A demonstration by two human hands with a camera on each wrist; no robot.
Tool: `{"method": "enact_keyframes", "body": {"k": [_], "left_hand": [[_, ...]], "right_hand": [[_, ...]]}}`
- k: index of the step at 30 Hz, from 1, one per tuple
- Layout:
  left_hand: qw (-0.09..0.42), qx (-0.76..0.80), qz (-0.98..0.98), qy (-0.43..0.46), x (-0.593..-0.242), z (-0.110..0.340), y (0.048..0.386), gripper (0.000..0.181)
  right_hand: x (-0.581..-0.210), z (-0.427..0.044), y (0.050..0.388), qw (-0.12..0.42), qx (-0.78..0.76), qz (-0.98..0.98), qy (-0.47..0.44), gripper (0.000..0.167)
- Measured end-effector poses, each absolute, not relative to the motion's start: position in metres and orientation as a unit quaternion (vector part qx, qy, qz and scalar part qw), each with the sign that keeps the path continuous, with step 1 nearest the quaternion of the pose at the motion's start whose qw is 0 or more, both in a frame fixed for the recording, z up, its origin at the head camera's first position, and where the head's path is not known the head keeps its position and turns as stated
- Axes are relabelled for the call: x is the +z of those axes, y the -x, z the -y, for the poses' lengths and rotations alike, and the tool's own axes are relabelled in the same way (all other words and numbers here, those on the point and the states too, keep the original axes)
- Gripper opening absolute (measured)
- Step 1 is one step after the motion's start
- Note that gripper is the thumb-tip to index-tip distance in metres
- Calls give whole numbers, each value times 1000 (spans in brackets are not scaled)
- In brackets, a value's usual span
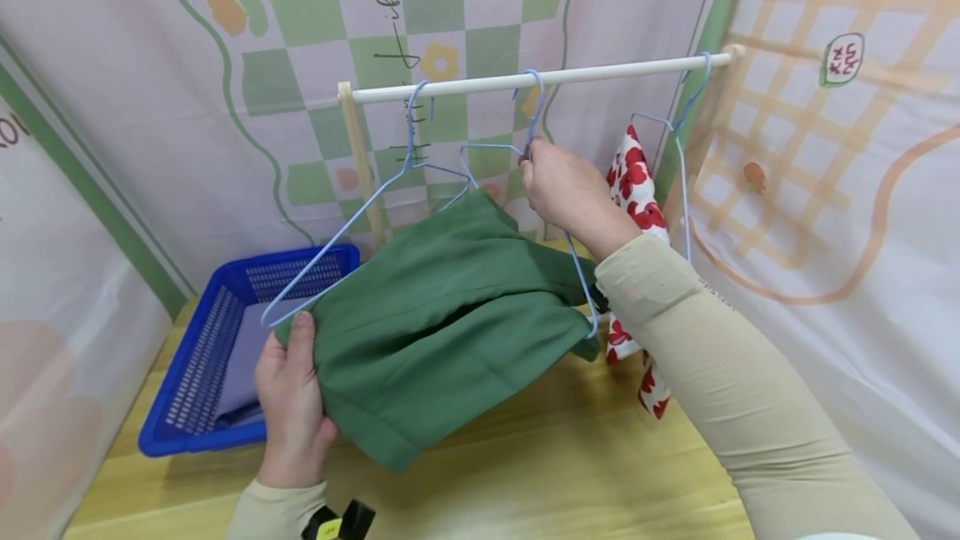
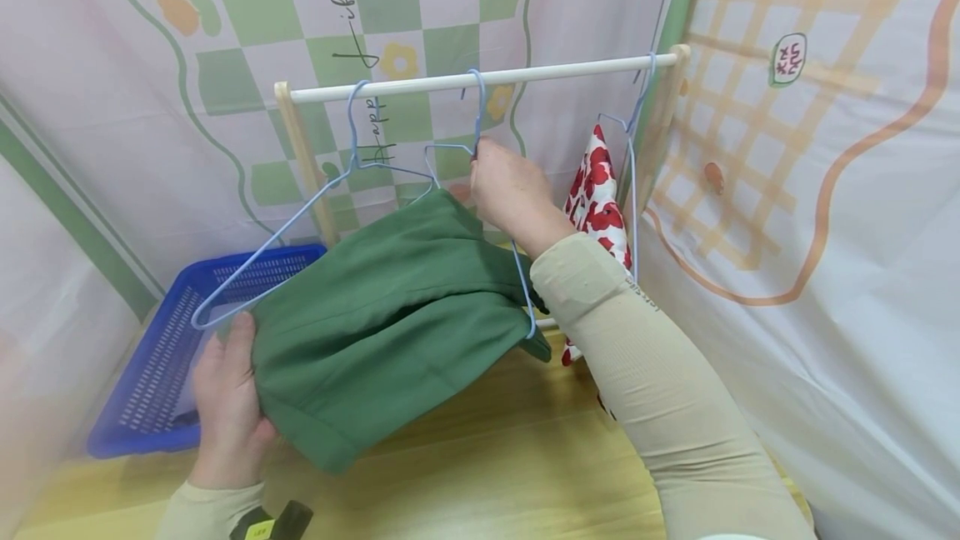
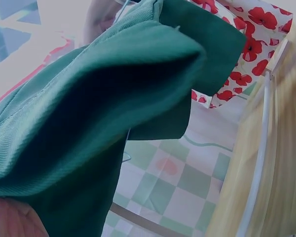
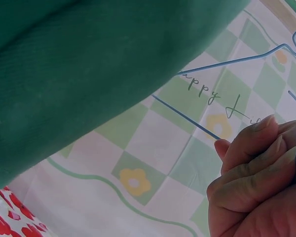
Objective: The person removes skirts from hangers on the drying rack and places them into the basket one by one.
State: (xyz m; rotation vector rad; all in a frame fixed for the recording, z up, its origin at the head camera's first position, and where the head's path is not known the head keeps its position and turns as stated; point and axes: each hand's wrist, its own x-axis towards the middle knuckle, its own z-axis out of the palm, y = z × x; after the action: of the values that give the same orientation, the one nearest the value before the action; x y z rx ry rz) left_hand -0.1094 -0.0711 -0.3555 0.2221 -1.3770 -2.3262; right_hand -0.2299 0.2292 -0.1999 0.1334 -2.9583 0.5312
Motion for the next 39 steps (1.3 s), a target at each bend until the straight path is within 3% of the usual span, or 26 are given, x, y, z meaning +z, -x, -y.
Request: {"method": "enact_keyframes", "body": {"k": [39], "left_hand": [[249,-840,475,-79,-352,90,101,23]], "right_hand": [[-201,-234,233,71,171,982,-45,34]]}}
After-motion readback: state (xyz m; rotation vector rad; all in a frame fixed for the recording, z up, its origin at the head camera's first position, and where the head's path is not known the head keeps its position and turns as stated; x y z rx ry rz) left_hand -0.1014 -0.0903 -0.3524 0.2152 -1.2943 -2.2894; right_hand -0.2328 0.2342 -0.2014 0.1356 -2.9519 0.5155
